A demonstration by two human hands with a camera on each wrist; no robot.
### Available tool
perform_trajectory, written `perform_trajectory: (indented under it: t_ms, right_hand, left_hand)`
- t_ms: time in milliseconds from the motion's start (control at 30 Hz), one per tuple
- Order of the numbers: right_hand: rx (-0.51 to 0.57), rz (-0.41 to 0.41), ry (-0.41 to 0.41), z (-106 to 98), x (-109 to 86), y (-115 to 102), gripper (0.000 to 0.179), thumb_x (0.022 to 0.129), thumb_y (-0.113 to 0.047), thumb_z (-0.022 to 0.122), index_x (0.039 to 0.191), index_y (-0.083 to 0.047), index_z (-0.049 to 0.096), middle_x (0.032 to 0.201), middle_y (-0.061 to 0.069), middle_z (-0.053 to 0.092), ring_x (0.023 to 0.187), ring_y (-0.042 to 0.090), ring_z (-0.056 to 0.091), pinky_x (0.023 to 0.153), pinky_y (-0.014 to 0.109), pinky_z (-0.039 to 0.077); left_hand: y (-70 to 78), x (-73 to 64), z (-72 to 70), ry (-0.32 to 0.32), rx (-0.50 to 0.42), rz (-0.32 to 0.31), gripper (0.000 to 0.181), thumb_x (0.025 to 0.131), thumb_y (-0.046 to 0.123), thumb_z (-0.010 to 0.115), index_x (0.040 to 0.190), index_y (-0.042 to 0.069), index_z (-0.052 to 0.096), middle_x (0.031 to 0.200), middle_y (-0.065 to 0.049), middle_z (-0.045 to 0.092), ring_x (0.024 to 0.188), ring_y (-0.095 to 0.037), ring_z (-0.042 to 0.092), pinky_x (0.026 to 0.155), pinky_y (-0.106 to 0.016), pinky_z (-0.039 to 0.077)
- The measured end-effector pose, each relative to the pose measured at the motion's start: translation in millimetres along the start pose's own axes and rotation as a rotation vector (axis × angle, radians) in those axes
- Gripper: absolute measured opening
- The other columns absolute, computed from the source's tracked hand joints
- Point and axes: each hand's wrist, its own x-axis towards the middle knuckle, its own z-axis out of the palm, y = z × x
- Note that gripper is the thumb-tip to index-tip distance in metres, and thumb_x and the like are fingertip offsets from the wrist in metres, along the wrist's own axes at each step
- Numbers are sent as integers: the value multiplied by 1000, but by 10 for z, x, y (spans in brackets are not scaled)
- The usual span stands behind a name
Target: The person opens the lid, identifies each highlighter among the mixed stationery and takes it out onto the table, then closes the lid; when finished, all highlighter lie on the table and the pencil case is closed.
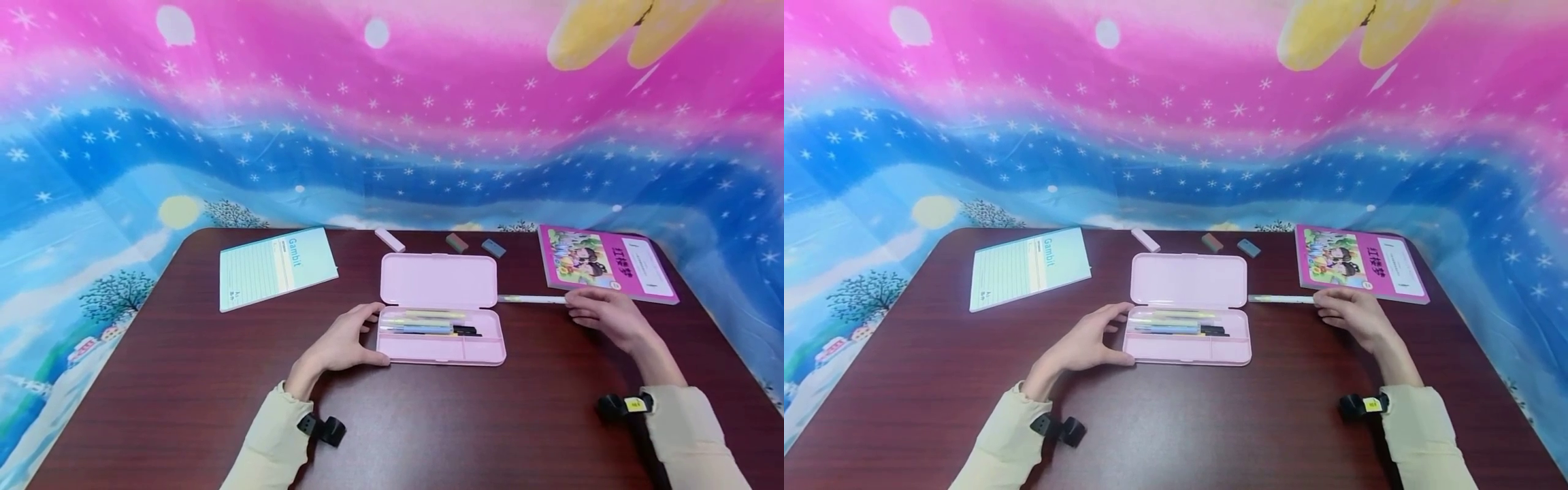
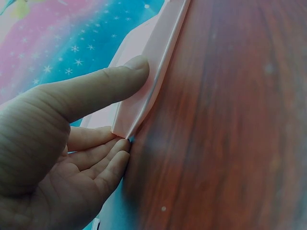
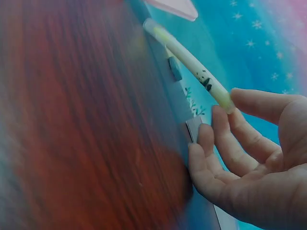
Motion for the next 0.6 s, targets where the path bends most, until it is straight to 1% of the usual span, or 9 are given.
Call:
perform_trajectory:
  t_ms: [100, 200, 267, 333, 433, 500, 600]
  right_hand:
    - [-156, 44, 6, -28, 53, -20, 14, 97, -19, 58, 103, -11, 68, 94, -5, 68, 86, 10, 65, 76, 25, 55]
    - [-294, 52, 7, -48, 99, -19, 28, 95, -23, 61, 111, 0, 63, 94, -5, 67, 86, 10, 64, 76, 27, 56]
    - [-357, 42, 15, -62, 119, -9, 37, 95, -24, 62, 115, 8, 58, 94, -3, 68, 85, 10, 64, 75, 27, 56]
    - [-422, 28, 29, -76, 132, 3, 42, 94, -23, 63, 117, 11, 56, 94, 0, 68, 83, 10, 63, 73, 27, 56]
    - [-523, 8, 50, -79, 146, 14, 43, 93, -22, 64, 118, 13, 55, 96, 7, 70, 80, 9, 63, 70, 27, 56]
    - [-586, -3, 55, -68, 154, 15, 41, 93, -20, 64, 117, 12, 57, 97, 13, 69, 78, 9, 63, 68, 28, 56]
    - [-649, -20, 55, -38, 164, 10, 36, 93, -18, 63, 115, 11, 59, 99, 19, 68, 75, 10, 63, 65, 28, 55]
  left_hand:
    - [0, 6, -1, 1, 2, 6, 83, 69, 24, 87, 138, 5, 44, 127, -9, 52, 114, -25, 52, 96, -40, 46]
    - [6, 7, -2, 2, 2, 11, 82, 69, 23, 86, 138, 5, 44, 126, -8, 53, 114, -24, 51, 96, -40, 46]
    - [11, 7, 0, 2, 0, 10, 81, 69, 23, 87, 137, 5, 45, 126, -8, 53, 114, -24, 51, 96, -40, 46]
    - [15, 7, 4, 2, 1, 13, 81, 69, 23, 87, 136, 5, 46, 125, -8, 53, 113, -25, 52, 95, -40, 46]
    - [18, 6, 8, 2, 0, 15, 81, 68, 23, 87, 136, 5, 46, 125, -8, 53, 113, -24, 52, 95, -40, 46]
    - [16, 4, 9, 4, -1, 16, 81, 68, 22, 87, 136, 5, 46, 124, -8, 53, 113, -24, 52, 95, -40, 46]
    - [10, -2, 11, 9, -1, 19, 81, 68, 23, 87, 136, 5, 46, 124, -8, 54, 113, -25, 52, 95, -41, 47]
